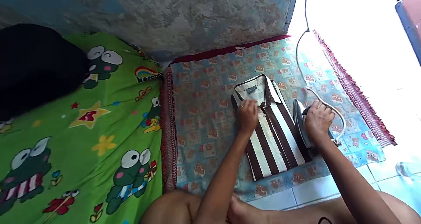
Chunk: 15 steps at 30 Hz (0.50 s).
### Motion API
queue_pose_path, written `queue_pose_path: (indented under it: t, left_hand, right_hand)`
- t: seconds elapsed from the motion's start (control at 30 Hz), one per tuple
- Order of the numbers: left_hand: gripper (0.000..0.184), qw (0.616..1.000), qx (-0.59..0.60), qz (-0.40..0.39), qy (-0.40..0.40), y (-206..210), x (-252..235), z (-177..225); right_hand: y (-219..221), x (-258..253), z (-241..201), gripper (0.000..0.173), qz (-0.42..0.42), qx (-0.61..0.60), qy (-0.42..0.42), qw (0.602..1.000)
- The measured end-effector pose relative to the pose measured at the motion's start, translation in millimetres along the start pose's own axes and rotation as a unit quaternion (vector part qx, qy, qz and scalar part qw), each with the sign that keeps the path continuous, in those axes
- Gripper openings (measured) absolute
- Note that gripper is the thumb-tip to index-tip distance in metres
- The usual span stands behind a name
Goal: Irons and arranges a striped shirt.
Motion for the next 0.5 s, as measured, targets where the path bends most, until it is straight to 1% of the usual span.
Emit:
queue_pose_path:
  t: [0.03, 0.07, 0.1, 0.13, 0.17, 0.2, 0.23, 0.27, 0.3, 0.33, 0.37, 0.4, 0.43, 0.5]
  left_hand:
    - [0.028, 1.0, -0.005, 0.009, 0.011, -11.0, -22.1, -7.9]
    - [0.031, 0.999, -0.013, 0.014, 0.029, -15.2, -46.1, -17.3]
    - [0.035, 0.999, -0.019, -0.009, 0.046, -14.4, -69.2, -26.1]
    - [0.039, 0.996, -0.032, -0.054, 0.056, -9.8, -89.9, -33.0]
    - [0.044, 0.992, -0.045, -0.104, 0.064, -2.7, -106.6, -38.1]
    - [0.048, 0.985, -0.051, -0.151, 0.067, 3.9, -119.1, -41.4]
    - [0.048, 0.979, -0.045, -0.187, 0.065, 9.3, -128.4, -43.4]
    - [0.045, 0.976, -0.028, -0.206, 0.064, 13.1, -135.6, -45.2]
    - [0.039, 0.976, -0.002, -0.211, 0.06, 15.7, -140.9, -46.9]
    - [0.034, 0.976, 0.022, -0.209, 0.053, 16.9, -144.5, -48.7]
    - [0.03, 0.977, 0.037, -0.205, 0.045, 17.9, -147.0, -51.1]
    - [0.029, 0.977, 0.038, -0.205, 0.039, 19.8, -149.1, -54.1]
    - [0.03, 0.977, 0.021, -0.21, 0.029, 23.2, -151.0, -56.9]
    - [0.032, 0.975, -0.041, -0.218, 0.01, 33.8, -152.1, -59.7]
  right_hand:
    - [-4.1, -2.1, -13.8, 0.062, 0.036, -0.016, -0.041, 0.998]
    - [-7.6, -7.9, -32.0, 0.056, 0.062, -0.037, -0.096, 0.993]
    - [-8.8, -19.3, -52.8, 0.045, 0.078, -0.065, -0.16, 0.982]
    - [-7.2, -37.4, -75.1, 0.034, 0.094, -0.095, -0.225, 0.965]
    - [-1.1, -61.4, -96.7, 0.027, 0.109, -0.123, -0.285, 0.944]
    - [7.1, -87.9, -116.3, 0.028, 0.089, -0.148, -0.332, 0.927]
    - [16.6, -114.9, -131.6, 0.035, 0.035, -0.165, -0.363, 0.916]
    - [27.0, -140.2, -141.6, 0.041, -0.039, -0.174, -0.381, 0.907]
    - [38.2, -162.7, -147.3, 0.042, -0.092, -0.18, -0.396, 0.896]
    - [46.8, -179.9, -150.2, 0.037, -0.126, -0.178, -0.405, 0.888]
    - [52.6, -192.0, -151.8, 0.028, -0.152, -0.17, -0.408, 0.884]
    - [55.4, -200.3, -153.2, 0.024, -0.173, -0.157, -0.406, 0.884]
    - [56.9, -205.3, -154.6, 0.029, -0.187, -0.132, -0.398, 0.888]
    - [59.9, -205.0, -156.5, 0.04, -0.196, -0.064, -0.36, 0.91]
Point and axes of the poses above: each hand's wrist, its own x-axis away from the middle knuckle, its own y-axis out of the palm, z = x × y, the point moved 4 cm from there along -x, towards the middle knuckle, and after that the axes turned 3 degrees about -y, right-handed, at the moved point
